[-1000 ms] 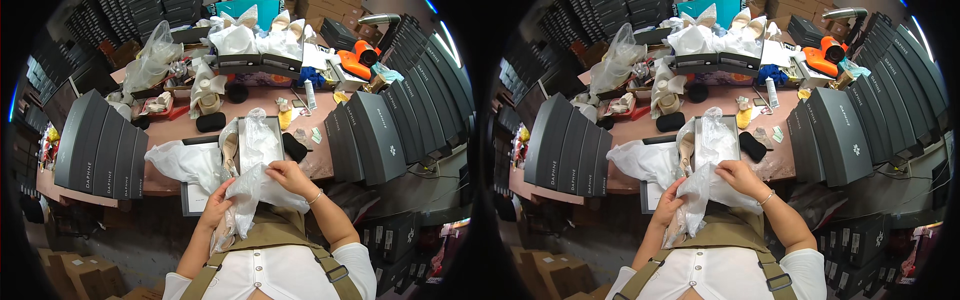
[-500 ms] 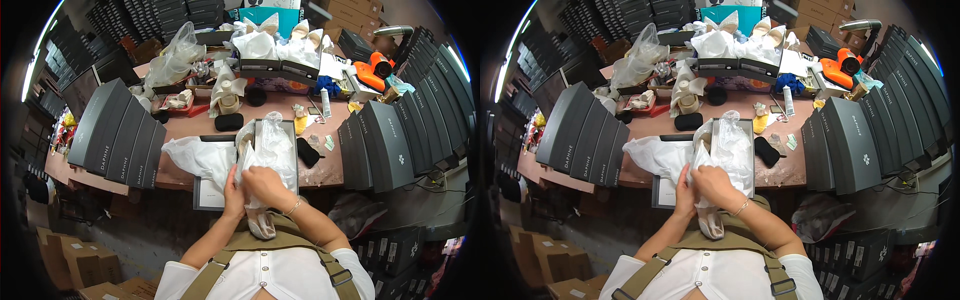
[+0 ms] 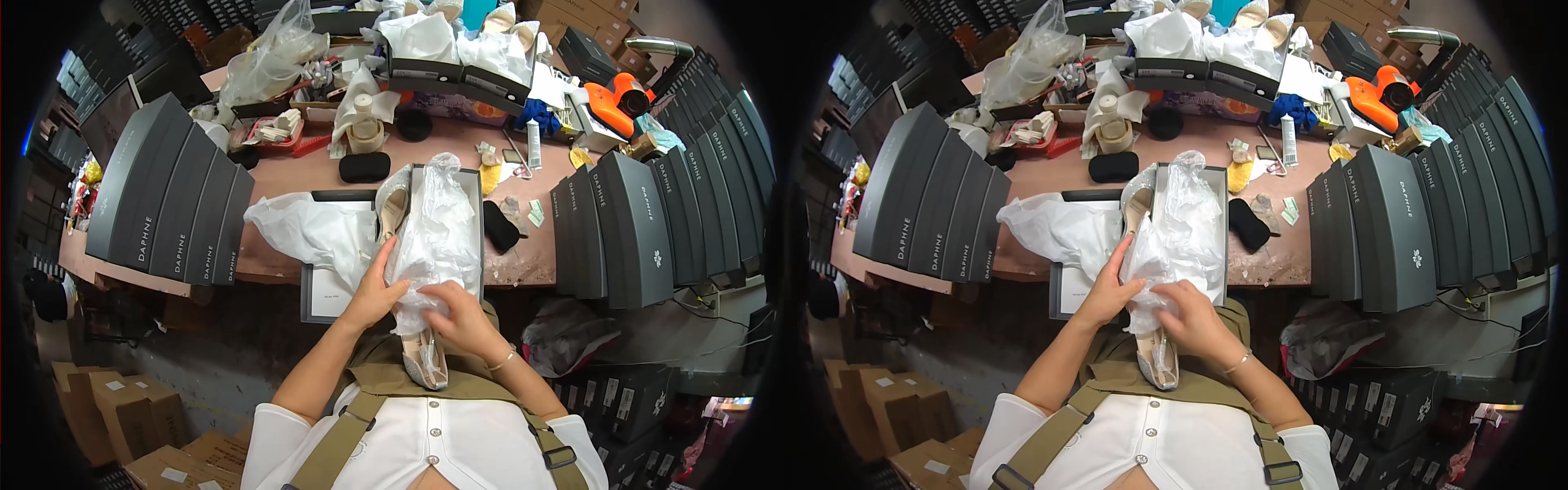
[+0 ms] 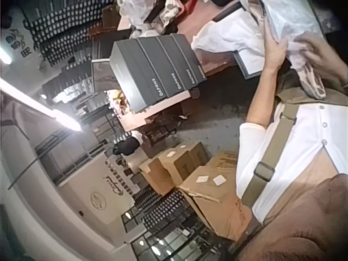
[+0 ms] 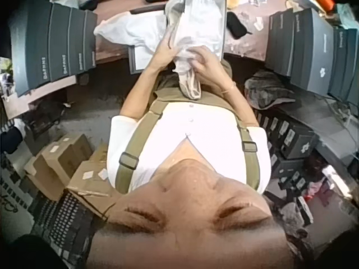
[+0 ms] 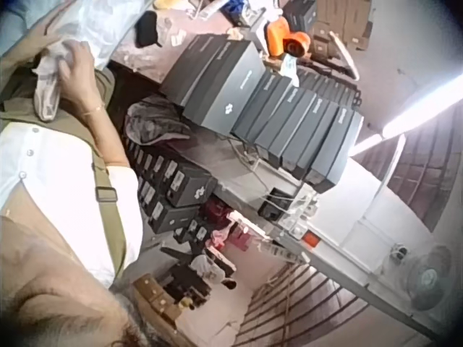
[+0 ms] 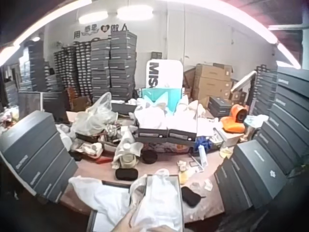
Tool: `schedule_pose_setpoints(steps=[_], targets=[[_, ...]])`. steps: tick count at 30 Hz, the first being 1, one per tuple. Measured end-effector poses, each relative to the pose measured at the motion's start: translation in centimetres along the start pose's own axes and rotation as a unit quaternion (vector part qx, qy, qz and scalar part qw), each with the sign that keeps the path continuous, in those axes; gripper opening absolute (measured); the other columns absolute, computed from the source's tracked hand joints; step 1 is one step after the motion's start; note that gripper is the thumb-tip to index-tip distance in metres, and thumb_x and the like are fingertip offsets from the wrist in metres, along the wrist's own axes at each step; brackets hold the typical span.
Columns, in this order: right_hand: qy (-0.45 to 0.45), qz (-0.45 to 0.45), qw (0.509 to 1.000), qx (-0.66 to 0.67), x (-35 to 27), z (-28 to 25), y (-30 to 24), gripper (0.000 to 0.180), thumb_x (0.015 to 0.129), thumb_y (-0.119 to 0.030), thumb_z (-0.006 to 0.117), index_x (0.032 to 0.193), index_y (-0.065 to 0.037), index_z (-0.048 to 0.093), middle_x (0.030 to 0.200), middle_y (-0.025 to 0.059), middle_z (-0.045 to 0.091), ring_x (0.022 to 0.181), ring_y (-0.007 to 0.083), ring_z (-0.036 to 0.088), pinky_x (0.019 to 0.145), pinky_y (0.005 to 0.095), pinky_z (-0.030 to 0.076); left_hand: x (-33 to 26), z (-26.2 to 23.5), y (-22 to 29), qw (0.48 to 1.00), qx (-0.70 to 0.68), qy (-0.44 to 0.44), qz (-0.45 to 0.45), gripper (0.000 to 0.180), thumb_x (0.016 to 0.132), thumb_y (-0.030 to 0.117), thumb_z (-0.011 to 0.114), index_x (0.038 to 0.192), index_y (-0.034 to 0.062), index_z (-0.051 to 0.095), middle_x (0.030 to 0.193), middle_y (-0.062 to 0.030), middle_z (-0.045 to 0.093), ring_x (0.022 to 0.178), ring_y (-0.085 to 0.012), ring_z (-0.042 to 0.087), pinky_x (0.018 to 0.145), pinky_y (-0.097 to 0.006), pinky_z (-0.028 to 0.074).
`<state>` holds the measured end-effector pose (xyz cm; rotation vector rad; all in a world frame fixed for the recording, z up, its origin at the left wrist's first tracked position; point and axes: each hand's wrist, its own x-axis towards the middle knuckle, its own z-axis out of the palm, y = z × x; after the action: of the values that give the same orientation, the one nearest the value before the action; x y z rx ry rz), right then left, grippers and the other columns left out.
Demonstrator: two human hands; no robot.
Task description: Packing high-heeled shoes into boxes with tissue paper.
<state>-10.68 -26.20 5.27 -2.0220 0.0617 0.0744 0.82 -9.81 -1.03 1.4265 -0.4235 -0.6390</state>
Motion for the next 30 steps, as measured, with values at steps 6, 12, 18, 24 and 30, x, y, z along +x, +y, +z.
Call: schedule_pose_setpoints(steps=[6,12,18,24,30], targets=[[0.021,-0.089,0.996,-0.003,1.1,2.2,0.4,0.018,0.083,-0.008,0.064,0.1,-0.001,0.065,0.096,0.0127,0.058,0.082,0.026,0.061,0.074,0.0317,0.049,-0.2,-0.6,0.9,0.998,-0.053,0.002,-0.016,0.076,0.081,-0.004,0.052,0.148,-0.0002,0.017,0.146,-0.018,0.033,0.131,-0.0212,0.037,0.106,-0.029,0.032],[0.094,-0.135,0.948,-0.271,2.6,2.1,0.4,0.056,0.068,-0.009,0.073,0.121,-0.009,0.054,0.107,0.0141,0.056,0.1,0.0312,0.055,0.082,0.0377,0.045,-0.9,-1.1,1.4,1.0,-0.022,0.013,-0.018,0.073,0.083,-0.006,0.048,0.149,0.001,0.015,0.147,-0.0147,0.031,0.13,-0.0196,0.037,0.106,-0.029,0.032],[0.139,-0.065,0.977,-0.15,6.0,3.9,2.0,0.072,0.071,-0.003,0.066,0.137,-0.005,0.037,0.112,0.0222,0.054,0.09,0.0405,0.059,0.076,0.0438,0.05,-0.4,-1.0,1.7,0.999,0.047,0.009,0.009,0.071,0.087,-0.004,0.047,0.15,0.0019,0.014,0.145,-0.0146,0.032,0.129,-0.0193,0.038,0.106,-0.03,0.032],[0.178,-0.131,0.971,-0.093,7.4,4.6,4.3,0.061,0.076,-0.004,0.058,0.134,-0.001,0.038,0.105,0.0231,0.053,0.09,0.0408,0.057,0.078,0.0437,0.049,-1.5,-0.5,0.4,0.986,0.151,0.058,0.043,0.071,0.084,0.0,0.051,0.146,-0.0046,0.017,0.142,-0.0245,0.034,0.133,-0.0295,0.036,0.109,-0.038,0.03],[0.149,-0.12,0.981,-0.024,5.7,5.3,2.0,0.061,0.078,0.0,0.053,0.136,0.001,0.037,0.108,0.0245,0.049,0.095,0.0401,0.053,0.086,0.0411,0.045,-0.3,1.1,-1.2,0.972,-0.054,0.227,0.029,0.05,0.085,-0.005,0.049,0.134,-0.0036,0.04,0.124,-0.0109,0.053,0.114,-0.0181,0.052,0.097,-0.031,0.044]])
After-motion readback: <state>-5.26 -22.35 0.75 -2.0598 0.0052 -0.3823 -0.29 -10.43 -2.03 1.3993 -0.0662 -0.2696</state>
